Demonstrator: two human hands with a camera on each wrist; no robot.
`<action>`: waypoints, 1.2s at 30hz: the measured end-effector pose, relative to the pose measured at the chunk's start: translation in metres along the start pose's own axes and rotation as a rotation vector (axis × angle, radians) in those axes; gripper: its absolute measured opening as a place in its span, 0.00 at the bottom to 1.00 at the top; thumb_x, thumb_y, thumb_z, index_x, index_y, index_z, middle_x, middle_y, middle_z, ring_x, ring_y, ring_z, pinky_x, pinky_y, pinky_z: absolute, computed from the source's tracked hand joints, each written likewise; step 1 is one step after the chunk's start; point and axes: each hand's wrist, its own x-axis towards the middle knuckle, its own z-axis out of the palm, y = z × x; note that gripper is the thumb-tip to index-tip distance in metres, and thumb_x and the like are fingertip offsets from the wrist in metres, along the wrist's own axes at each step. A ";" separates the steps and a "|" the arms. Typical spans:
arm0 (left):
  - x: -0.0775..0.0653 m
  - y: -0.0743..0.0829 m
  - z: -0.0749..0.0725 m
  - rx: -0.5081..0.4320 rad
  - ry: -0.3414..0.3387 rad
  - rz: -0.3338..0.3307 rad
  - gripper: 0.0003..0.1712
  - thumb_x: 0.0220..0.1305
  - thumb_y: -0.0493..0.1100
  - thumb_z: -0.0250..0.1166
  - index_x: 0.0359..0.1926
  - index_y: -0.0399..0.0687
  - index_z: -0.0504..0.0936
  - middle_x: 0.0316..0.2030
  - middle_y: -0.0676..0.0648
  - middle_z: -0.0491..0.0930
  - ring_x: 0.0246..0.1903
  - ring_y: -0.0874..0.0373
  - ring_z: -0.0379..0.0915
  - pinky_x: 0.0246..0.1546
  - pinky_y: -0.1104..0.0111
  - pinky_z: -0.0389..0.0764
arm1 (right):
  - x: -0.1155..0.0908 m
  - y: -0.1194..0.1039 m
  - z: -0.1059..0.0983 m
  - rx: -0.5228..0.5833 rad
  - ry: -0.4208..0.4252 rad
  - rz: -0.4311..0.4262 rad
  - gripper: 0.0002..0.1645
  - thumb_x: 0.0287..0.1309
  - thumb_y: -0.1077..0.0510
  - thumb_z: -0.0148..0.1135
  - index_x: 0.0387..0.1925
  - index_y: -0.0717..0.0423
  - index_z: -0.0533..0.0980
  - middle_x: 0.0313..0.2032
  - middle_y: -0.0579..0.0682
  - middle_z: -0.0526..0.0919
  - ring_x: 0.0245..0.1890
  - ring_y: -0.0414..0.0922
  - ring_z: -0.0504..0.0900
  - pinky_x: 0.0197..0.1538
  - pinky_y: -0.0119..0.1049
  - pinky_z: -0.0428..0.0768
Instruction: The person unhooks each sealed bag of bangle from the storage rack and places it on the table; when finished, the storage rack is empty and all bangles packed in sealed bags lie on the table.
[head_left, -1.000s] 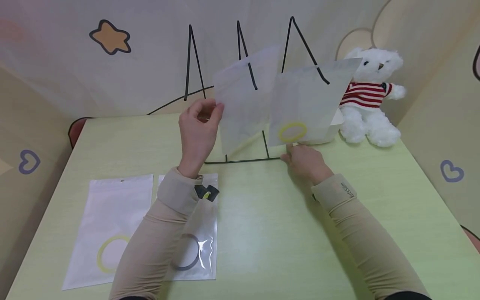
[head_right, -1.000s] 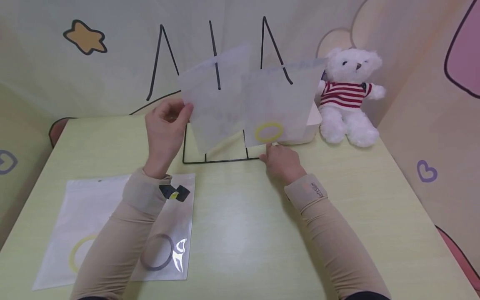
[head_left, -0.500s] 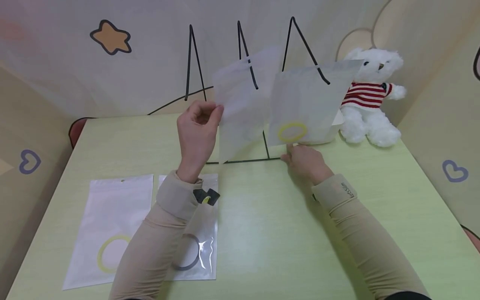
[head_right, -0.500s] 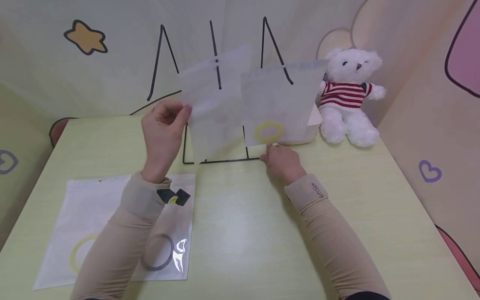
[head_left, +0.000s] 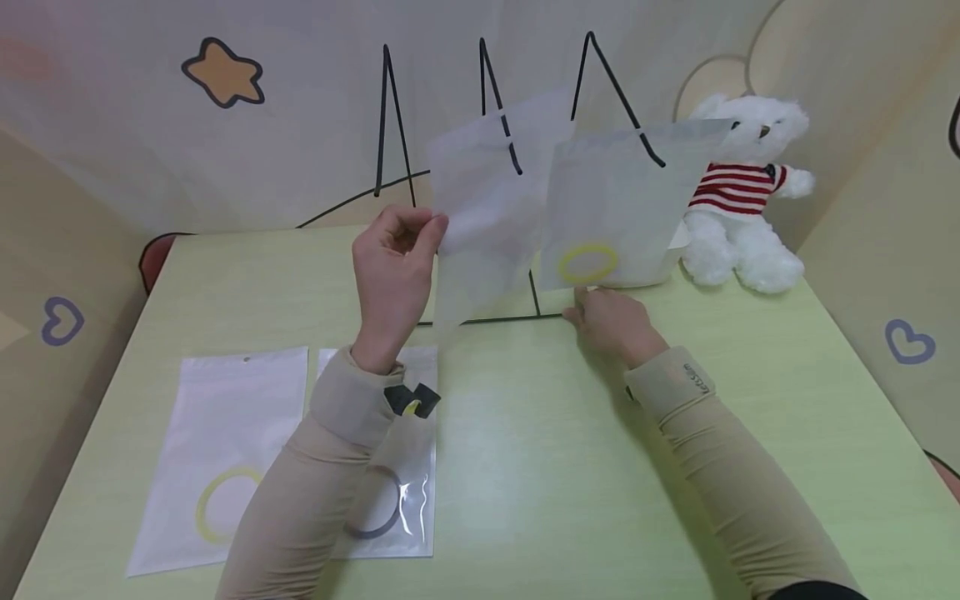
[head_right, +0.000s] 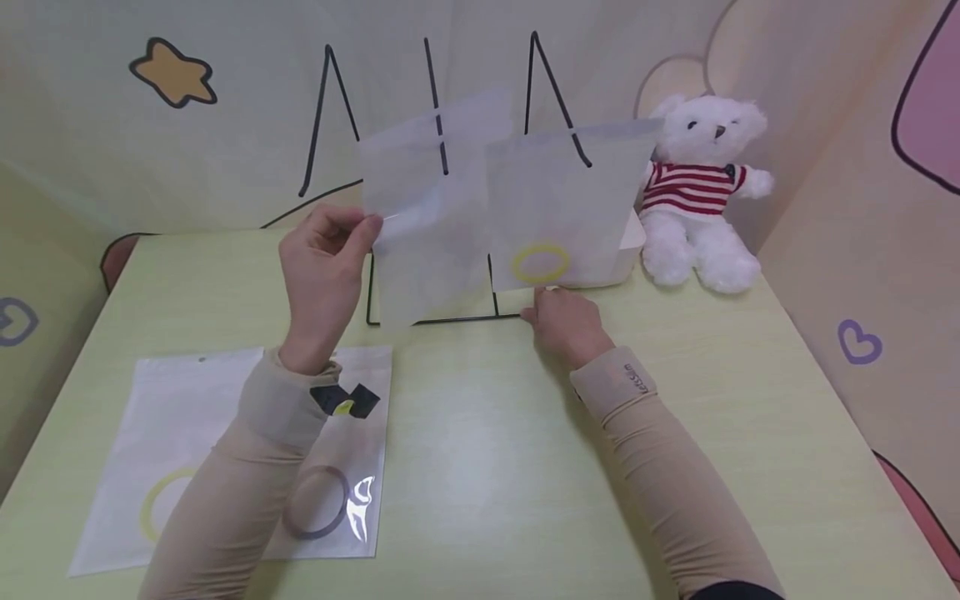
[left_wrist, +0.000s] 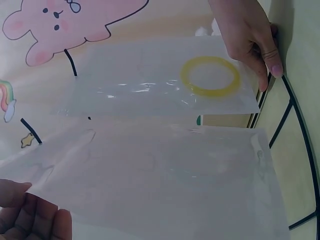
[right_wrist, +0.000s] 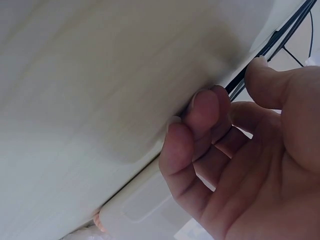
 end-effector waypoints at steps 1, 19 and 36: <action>-0.001 0.001 0.000 -0.001 0.000 0.007 0.07 0.63 0.34 0.66 0.36 0.31 0.82 0.29 0.43 0.80 0.25 0.58 0.73 0.28 0.72 0.72 | 0.000 0.000 0.000 0.002 0.000 0.000 0.15 0.73 0.48 0.49 0.37 0.56 0.70 0.27 0.52 0.73 0.29 0.49 0.73 0.35 0.45 0.74; -0.010 0.015 -0.002 -0.018 -0.015 0.042 0.06 0.64 0.33 0.64 0.37 0.30 0.80 0.29 0.42 0.79 0.25 0.59 0.70 0.27 0.72 0.70 | 0.000 0.001 0.000 0.008 0.017 -0.006 0.15 0.72 0.48 0.49 0.36 0.56 0.71 0.29 0.53 0.75 0.32 0.50 0.75 0.38 0.47 0.76; -0.025 0.026 -0.008 -0.034 -0.039 0.075 0.01 0.63 0.31 0.63 0.34 0.34 0.80 0.31 0.40 0.80 0.27 0.57 0.74 0.32 0.71 0.76 | 0.000 0.001 0.001 0.023 0.019 0.003 0.18 0.72 0.48 0.51 0.28 0.55 0.70 0.25 0.52 0.72 0.28 0.49 0.72 0.32 0.43 0.73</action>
